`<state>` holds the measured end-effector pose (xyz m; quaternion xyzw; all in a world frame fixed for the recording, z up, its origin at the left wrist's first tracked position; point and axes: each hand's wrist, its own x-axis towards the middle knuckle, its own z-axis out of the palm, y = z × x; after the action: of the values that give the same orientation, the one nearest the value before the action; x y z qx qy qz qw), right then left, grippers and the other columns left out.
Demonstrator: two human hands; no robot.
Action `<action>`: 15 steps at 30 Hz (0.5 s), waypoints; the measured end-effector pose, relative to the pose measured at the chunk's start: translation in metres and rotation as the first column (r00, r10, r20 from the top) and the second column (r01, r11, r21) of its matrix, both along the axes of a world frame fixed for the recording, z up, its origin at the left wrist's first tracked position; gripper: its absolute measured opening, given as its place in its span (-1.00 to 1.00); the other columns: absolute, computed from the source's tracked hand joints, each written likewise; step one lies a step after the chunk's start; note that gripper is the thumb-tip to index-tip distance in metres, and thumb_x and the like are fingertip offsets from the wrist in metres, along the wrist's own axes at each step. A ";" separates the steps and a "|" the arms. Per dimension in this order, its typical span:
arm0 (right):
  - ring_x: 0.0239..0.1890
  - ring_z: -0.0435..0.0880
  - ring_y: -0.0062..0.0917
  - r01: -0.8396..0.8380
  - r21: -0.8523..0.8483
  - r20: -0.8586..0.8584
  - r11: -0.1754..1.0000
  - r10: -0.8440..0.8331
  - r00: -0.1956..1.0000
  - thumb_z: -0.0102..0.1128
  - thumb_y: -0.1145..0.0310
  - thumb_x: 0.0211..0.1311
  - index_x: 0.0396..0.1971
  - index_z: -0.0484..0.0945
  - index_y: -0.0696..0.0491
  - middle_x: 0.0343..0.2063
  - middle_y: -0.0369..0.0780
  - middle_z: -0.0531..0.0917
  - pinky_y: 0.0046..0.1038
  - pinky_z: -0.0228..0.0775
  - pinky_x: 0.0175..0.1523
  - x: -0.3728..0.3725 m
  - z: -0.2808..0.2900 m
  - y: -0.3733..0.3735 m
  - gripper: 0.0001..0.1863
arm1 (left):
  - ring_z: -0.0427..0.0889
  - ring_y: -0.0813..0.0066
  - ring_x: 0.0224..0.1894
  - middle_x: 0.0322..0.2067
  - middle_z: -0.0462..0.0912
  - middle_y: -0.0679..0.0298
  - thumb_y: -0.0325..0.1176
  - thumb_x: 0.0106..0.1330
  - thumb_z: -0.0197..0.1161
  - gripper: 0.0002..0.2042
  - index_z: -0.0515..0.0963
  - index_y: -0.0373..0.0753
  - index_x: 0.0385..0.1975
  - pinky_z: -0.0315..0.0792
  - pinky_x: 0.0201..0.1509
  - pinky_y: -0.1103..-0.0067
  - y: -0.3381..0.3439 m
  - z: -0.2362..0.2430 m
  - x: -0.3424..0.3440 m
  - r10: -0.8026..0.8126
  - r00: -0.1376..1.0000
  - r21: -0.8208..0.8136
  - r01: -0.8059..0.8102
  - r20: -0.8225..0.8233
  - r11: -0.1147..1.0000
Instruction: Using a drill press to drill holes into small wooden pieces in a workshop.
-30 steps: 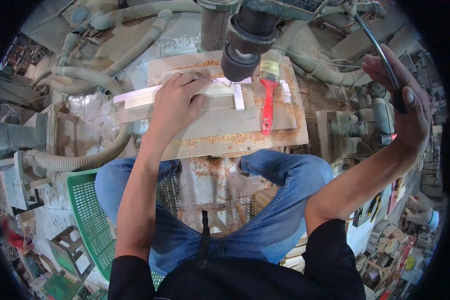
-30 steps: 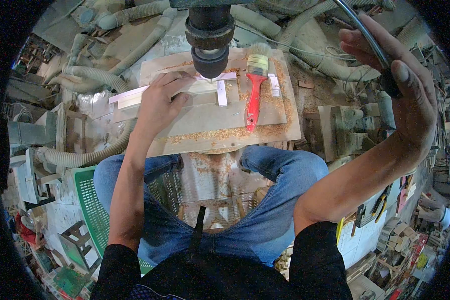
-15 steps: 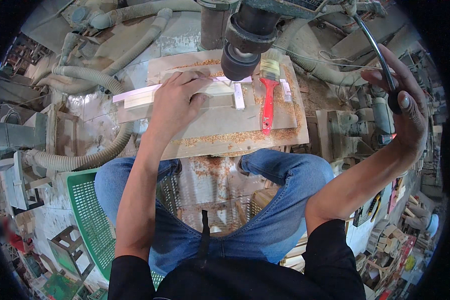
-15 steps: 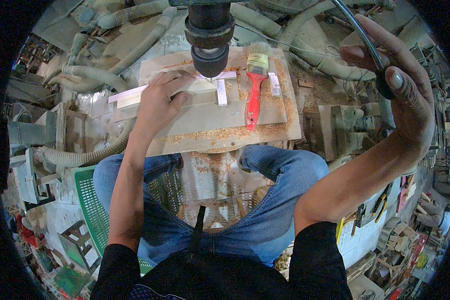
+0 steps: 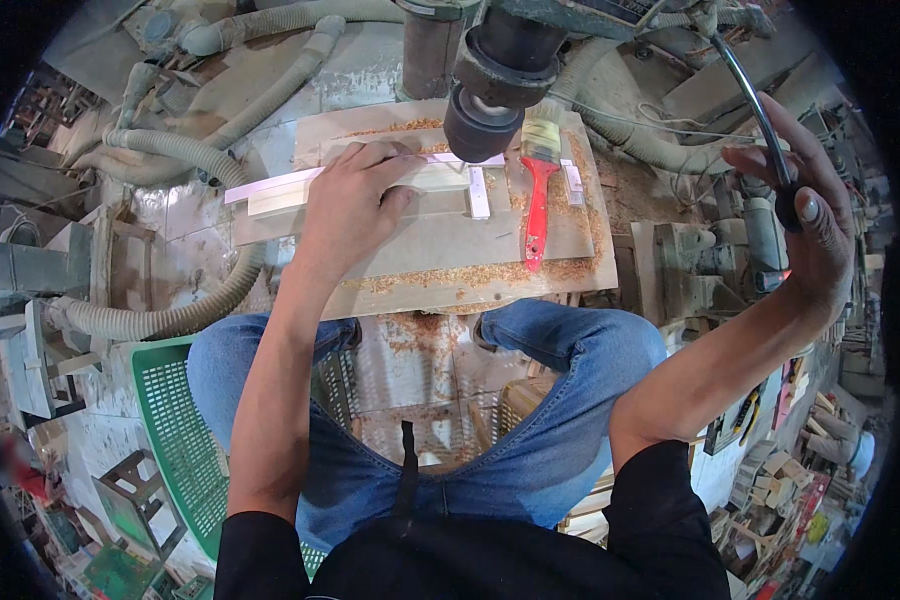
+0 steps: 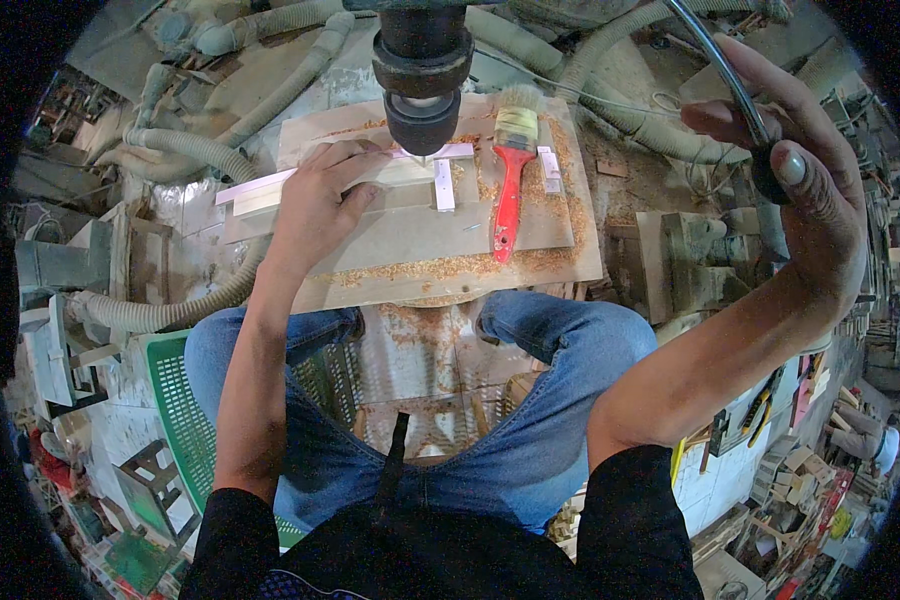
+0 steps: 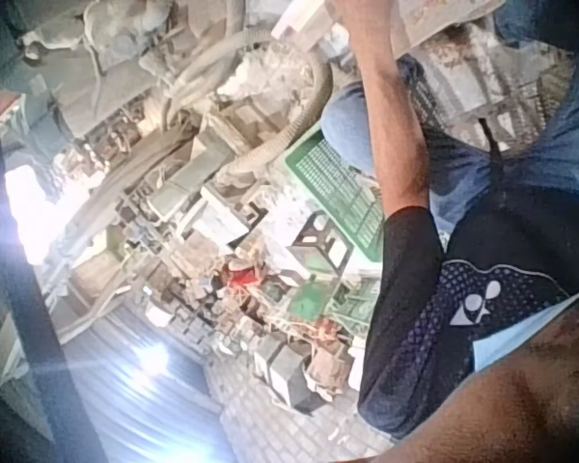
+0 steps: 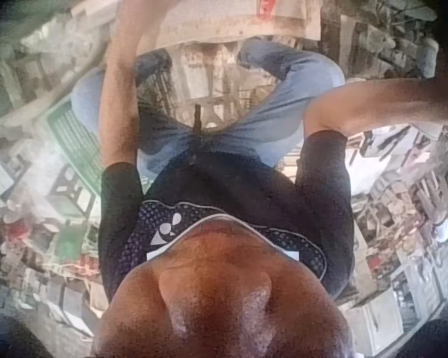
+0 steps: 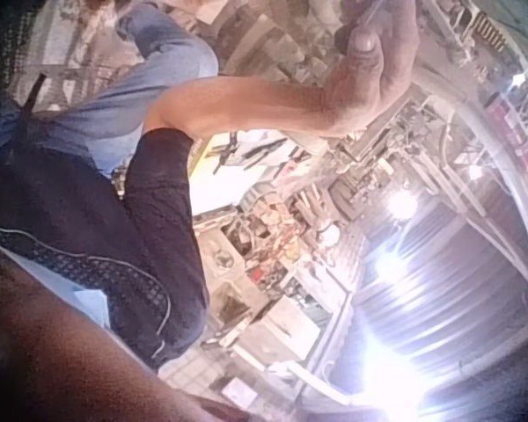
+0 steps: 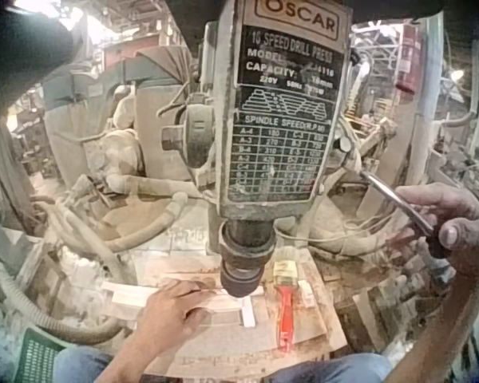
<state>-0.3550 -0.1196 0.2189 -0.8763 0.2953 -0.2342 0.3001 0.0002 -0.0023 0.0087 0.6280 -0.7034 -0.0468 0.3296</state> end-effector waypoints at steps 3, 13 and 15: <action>0.05 0.61 -0.31 -0.037 0.033 -0.019 0.999 0.038 0.999 0.20 -0.19 0.11 0.26 0.25 0.29 -0.05 -0.09 0.62 -0.10 0.28 0.27 0.004 0.002 -0.001 -0.07 | 0.54 0.21 -0.03 -0.07 0.59 0.25 -0.46 0.04 0.29 -0.63 0.60 -0.17 -0.07 0.45 0.04 0.38 0.000 0.000 0.002 -0.007 1.000 0.022 0.007 0.002 1.000; 0.02 0.61 -0.23 -0.054 0.228 0.162 0.972 0.017 0.987 0.31 -0.11 0.09 0.26 0.16 0.36 -0.13 -0.01 0.63 -0.14 0.30 0.25 -0.009 -0.008 -0.008 -0.02 | 0.53 0.26 -0.09 -0.14 0.59 0.30 -0.41 0.01 0.29 -0.67 0.61 -0.17 -0.15 0.46 0.01 0.39 0.000 -0.007 0.007 0.013 0.999 -0.051 -0.015 -0.044 0.999; -0.01 0.62 -0.20 -0.046 0.198 0.158 0.979 0.015 0.987 0.33 -0.10 0.07 0.26 0.17 0.35 -0.21 -0.02 0.66 -0.12 0.29 0.25 -0.006 -0.008 -0.004 -0.02 | 0.53 0.28 -0.11 -0.17 0.59 0.31 -0.41 0.02 0.28 -0.69 0.62 -0.17 -0.17 0.44 0.00 0.39 0.001 -0.009 0.007 0.007 0.999 -0.066 -0.009 -0.034 0.998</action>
<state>-0.3606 -0.1237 0.2111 -0.8249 0.2796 -0.2661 0.4130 0.0075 -0.0011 -0.0004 0.6187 -0.6963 -0.0326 0.3624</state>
